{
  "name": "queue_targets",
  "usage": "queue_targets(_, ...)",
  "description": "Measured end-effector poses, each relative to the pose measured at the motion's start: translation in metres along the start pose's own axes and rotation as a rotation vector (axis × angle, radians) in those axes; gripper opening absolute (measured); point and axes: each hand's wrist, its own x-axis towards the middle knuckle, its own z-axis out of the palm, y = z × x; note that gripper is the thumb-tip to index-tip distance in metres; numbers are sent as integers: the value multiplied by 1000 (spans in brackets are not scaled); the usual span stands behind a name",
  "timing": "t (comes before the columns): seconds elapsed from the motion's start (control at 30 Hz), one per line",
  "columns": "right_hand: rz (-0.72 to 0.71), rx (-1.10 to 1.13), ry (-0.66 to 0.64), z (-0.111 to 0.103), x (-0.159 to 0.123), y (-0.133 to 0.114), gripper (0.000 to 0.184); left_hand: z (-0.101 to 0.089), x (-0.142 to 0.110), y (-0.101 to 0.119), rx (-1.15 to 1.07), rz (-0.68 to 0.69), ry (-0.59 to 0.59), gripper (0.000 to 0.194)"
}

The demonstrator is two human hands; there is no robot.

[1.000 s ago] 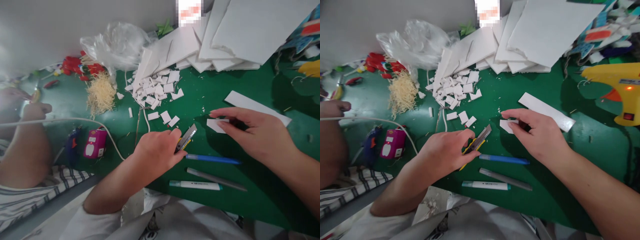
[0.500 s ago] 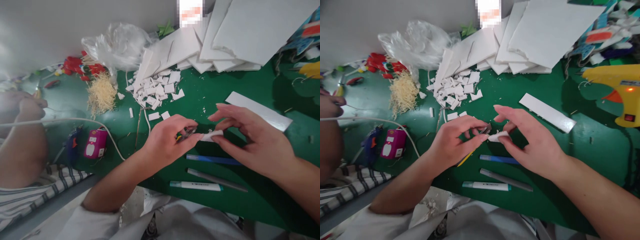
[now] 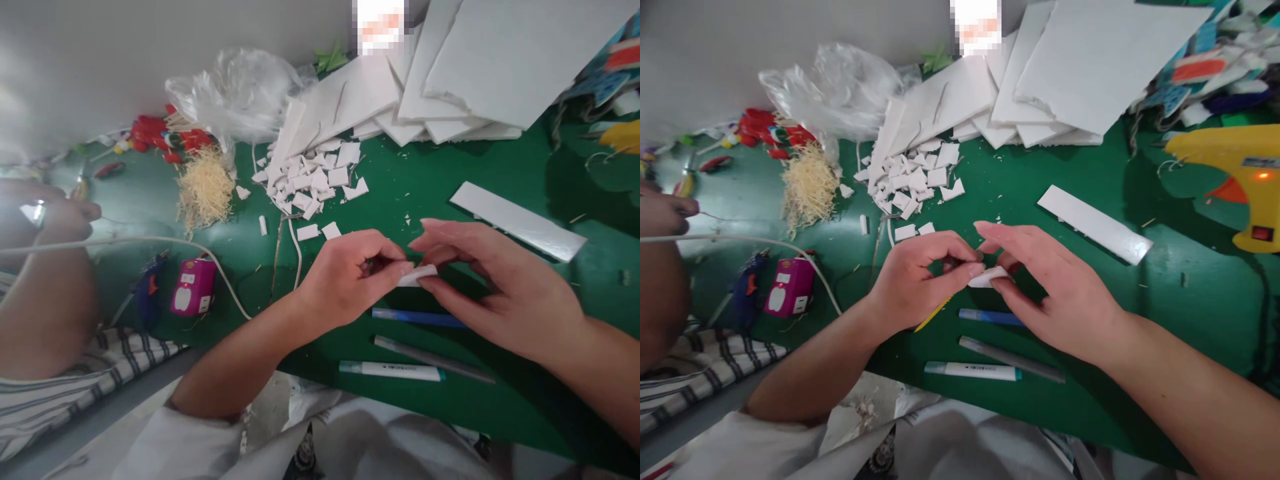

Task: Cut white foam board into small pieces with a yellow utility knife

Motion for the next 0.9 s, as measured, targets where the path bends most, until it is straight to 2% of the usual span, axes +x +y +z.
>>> queue_targets(0.07,10,-16,7,0,-2,1,54,-7,3,-3,100,51,72,11)
queue_targets(0.17,69,-49,37,-1,-2,4,46,-26,9,-14,370,87,290,13)
queue_targets(0.23,163,-70,66,-1,-1,8,40,-42,14,-23,576,81,419,6)
queue_targets(0.27,214,-77,81,-1,-1,10,39,-50,15,-28,608,58,499,20)
queue_targets(0.3,261,-84,94,-1,0,12,38,-56,17,-32,634,65,527,38)
queue_targets(0.33,296,-91,108,-2,1,13,37,-61,17,-36,702,88,525,40)
queue_targets(0.43,339,-118,130,-4,2,16,34,-63,14,-38,844,137,389,19)
queue_targets(0.47,337,-130,130,-4,3,16,32,-60,12,-35,843,118,338,21)
queue_targets(0.53,314,-160,120,-5,4,15,27,-52,8,-28,819,86,264,39)
queue_targets(0.57,294,-176,110,-6,5,14,25,-48,6,-23,835,110,242,40)
queue_targets(0.67,233,-231,79,-7,6,13,23,-38,-3,-6,863,152,135,21)
queue_targets(0.73,212,-277,72,-7,6,15,24,-33,-9,5,845,27,-9,20)
queue_targets(0.8,205,-320,70,-6,5,19,25,-27,-17,15,921,-90,-149,27)
queue_targets(0.9,184,-385,69,-6,4,25,23,-20,-26,24,1062,-126,-317,39)
